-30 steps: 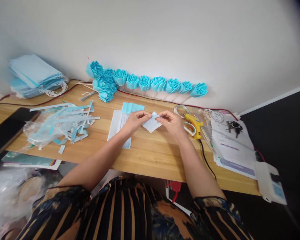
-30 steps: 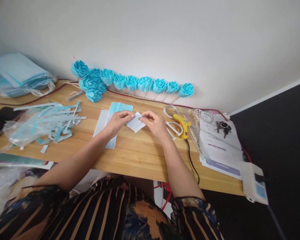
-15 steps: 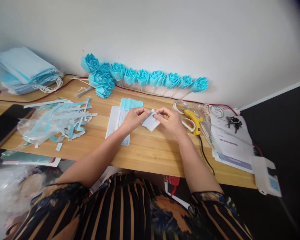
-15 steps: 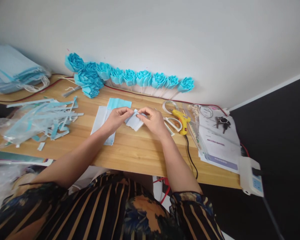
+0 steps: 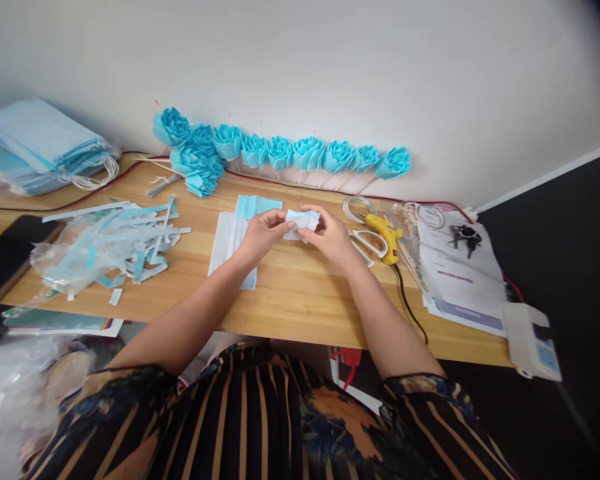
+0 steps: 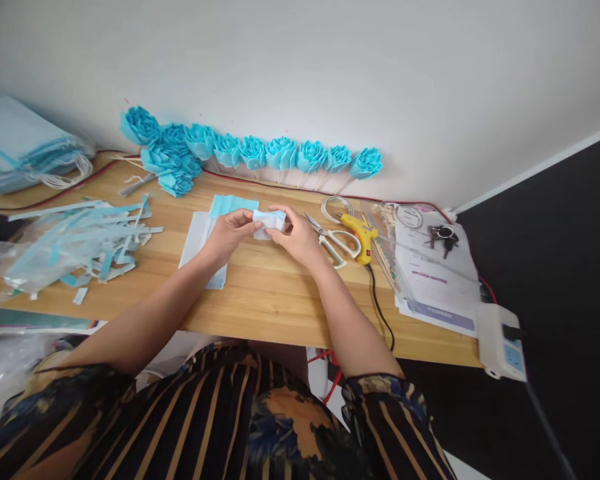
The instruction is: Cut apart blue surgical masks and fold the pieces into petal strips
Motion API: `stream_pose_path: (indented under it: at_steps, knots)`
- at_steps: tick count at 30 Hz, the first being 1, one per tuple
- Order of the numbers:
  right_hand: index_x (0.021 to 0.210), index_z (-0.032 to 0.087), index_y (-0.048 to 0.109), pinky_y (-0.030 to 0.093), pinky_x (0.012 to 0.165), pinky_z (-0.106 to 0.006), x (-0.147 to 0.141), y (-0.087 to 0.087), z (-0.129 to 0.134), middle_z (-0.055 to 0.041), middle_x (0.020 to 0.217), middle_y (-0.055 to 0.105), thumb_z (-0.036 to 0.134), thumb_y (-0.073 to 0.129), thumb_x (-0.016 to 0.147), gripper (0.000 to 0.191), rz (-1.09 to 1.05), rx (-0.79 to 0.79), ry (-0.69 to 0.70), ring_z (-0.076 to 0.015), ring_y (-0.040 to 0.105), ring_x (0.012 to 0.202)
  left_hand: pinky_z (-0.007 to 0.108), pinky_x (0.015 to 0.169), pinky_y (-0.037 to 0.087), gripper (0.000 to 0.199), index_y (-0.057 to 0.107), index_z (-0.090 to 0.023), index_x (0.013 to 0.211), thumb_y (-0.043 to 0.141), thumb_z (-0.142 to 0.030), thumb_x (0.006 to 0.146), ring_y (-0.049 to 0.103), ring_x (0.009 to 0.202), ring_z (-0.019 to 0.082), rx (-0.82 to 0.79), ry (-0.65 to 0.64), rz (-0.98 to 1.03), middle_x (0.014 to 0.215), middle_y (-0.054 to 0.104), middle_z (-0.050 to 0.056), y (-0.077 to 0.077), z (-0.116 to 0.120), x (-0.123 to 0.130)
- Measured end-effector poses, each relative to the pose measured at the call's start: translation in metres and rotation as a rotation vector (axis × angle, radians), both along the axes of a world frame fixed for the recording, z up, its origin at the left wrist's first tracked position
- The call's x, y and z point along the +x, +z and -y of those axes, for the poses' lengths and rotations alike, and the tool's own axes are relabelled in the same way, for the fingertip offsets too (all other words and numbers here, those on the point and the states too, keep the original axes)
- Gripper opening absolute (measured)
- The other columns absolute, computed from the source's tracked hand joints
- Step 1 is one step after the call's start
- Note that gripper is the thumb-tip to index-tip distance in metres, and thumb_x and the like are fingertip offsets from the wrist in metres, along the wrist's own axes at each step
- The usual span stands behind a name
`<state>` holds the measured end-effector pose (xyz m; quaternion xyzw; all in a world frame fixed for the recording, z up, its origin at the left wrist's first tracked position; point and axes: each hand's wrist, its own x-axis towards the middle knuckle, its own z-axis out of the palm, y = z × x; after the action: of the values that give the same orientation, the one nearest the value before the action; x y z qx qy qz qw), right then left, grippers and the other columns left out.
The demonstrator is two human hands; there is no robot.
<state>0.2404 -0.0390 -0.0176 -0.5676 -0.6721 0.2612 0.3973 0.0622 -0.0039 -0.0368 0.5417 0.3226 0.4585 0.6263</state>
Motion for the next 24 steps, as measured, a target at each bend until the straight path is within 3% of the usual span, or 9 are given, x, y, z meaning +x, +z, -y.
stream_pose_path:
  at_steps: [4,14,19,24]
  knots:
    - [0.086,0.02,0.067,0.047,0.068,-0.03,0.003,-0.01,-0.006,-0.0009,0.078,0.069,0.034,0.067,0.078,0.016,0.043,-0.031,-0.046,-0.0178,0.061,0.071,0.025,0.071,0.044,0.023,0.06,-0.016,0.078,0.072,-0.035,0.071,0.057,0.071,0.011,0.05,0.025,-0.064,0.076,0.064,0.0,-0.005,-0.003,0.0]
    - [0.099,0.023,0.067,0.046,0.074,-0.031,0.001,-0.021,-0.009,-0.002,0.091,0.071,0.028,0.068,0.075,0.025,0.045,-0.044,0.0,-0.0194,0.063,0.079,0.026,0.069,0.043,0.02,0.067,-0.016,0.093,0.063,-0.027,0.076,0.059,0.072,0.014,0.248,0.052,-0.519,0.082,0.068,0.002,-0.013,-0.007,-0.004]
    - [0.097,0.023,0.064,0.046,0.073,-0.031,0.0,-0.019,-0.007,-0.0011,0.089,0.07,0.026,0.068,0.074,0.023,0.028,-0.044,0.003,-0.0187,0.062,0.079,0.026,0.068,0.043,0.02,0.067,-0.016,0.093,0.062,-0.029,0.077,0.059,0.072,0.014,0.28,0.056,-0.546,0.082,0.068,0.002,-0.013,-0.006,-0.002]
    - [0.097,0.023,0.063,0.047,0.068,-0.03,0.0,-0.024,-0.009,0.0,0.085,0.068,0.028,0.068,0.075,0.023,-0.035,-0.057,0.001,-0.0175,0.061,0.074,0.025,0.063,0.039,0.011,0.062,-0.016,0.079,0.061,-0.027,0.076,0.053,0.065,0.012,0.28,0.114,-0.566,0.07,0.063,0.0,-0.011,-0.006,-0.002]
